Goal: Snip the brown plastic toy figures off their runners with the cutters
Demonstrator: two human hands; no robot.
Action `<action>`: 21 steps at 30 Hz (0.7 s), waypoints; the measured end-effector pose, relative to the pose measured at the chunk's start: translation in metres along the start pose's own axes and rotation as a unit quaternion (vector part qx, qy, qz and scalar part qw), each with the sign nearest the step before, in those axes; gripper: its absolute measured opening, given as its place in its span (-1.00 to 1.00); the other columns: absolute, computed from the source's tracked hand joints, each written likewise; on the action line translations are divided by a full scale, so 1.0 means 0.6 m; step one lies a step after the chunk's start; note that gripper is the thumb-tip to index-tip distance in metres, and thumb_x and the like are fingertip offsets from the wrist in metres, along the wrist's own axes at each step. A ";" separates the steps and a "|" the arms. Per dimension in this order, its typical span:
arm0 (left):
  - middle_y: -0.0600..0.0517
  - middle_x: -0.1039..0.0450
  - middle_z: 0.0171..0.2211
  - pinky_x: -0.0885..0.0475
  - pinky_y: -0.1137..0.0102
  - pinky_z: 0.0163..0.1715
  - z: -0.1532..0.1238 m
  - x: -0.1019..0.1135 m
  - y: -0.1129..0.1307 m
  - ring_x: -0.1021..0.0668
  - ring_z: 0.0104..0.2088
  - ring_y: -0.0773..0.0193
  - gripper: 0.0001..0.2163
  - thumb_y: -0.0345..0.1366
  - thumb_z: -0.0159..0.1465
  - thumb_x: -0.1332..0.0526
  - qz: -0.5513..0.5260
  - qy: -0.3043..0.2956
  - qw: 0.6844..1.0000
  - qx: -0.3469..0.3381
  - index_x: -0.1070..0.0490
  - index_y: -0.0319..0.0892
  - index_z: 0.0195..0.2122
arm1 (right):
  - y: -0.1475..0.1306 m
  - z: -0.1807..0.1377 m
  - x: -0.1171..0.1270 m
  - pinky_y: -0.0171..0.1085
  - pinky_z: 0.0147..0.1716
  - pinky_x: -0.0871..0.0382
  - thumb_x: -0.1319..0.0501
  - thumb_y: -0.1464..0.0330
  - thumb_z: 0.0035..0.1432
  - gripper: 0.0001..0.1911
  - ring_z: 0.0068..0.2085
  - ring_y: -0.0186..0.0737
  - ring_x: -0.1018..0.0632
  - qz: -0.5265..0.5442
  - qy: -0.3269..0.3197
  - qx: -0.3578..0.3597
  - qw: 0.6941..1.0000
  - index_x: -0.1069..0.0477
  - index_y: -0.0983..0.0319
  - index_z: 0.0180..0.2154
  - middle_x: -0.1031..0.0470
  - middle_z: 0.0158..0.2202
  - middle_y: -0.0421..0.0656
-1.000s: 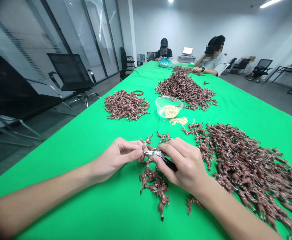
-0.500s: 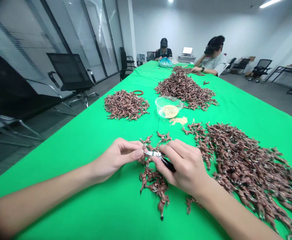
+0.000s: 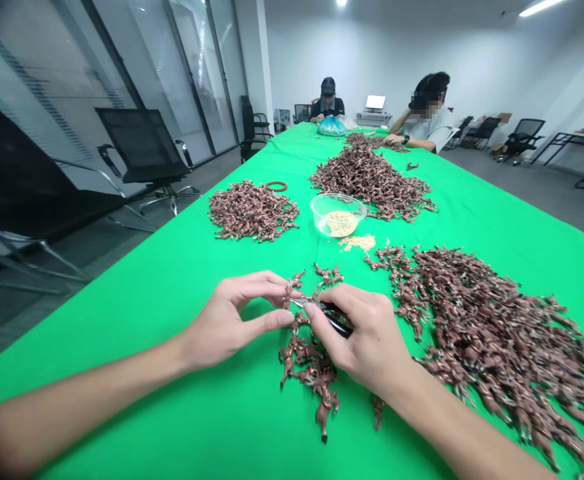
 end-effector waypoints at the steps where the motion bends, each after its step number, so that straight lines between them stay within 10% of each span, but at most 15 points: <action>1: -0.03 -0.53 -0.22 -0.43 0.35 -0.13 0.000 0.000 -0.001 -0.54 -0.21 0.27 -0.79 -0.29 0.20 -0.38 -0.002 0.000 1.000 0.005 -0.59 -0.26 -0.16 | 0.002 -0.001 -0.001 -0.40 -0.49 -0.22 -0.26 0.36 0.22 -0.88 -0.52 -0.45 -0.41 0.004 -0.004 -0.010 1.000 -0.50 0.29 -0.33 -0.45 -0.53 -0.27; 21: -0.04 -0.52 -0.25 -0.43 0.35 -0.19 0.002 -0.005 -0.008 -0.53 -0.21 0.22 -0.80 -0.24 0.25 -0.34 -0.016 -0.046 0.997 0.053 -0.58 -0.28 -0.21 | 0.019 -0.006 -0.011 -0.31 -0.49 -0.21 -0.19 0.21 0.27 -0.74 -0.51 -0.38 -0.43 0.051 -0.080 -0.118 0.988 -0.54 0.20 -0.36 -0.49 -0.51 -0.26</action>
Point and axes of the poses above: each hand's wrist, its own z-axis towards the middle knuckle, its own x-axis out of the back of the hand, y = z × x, the point moved 5 cm from there along z, towards the middle knuckle
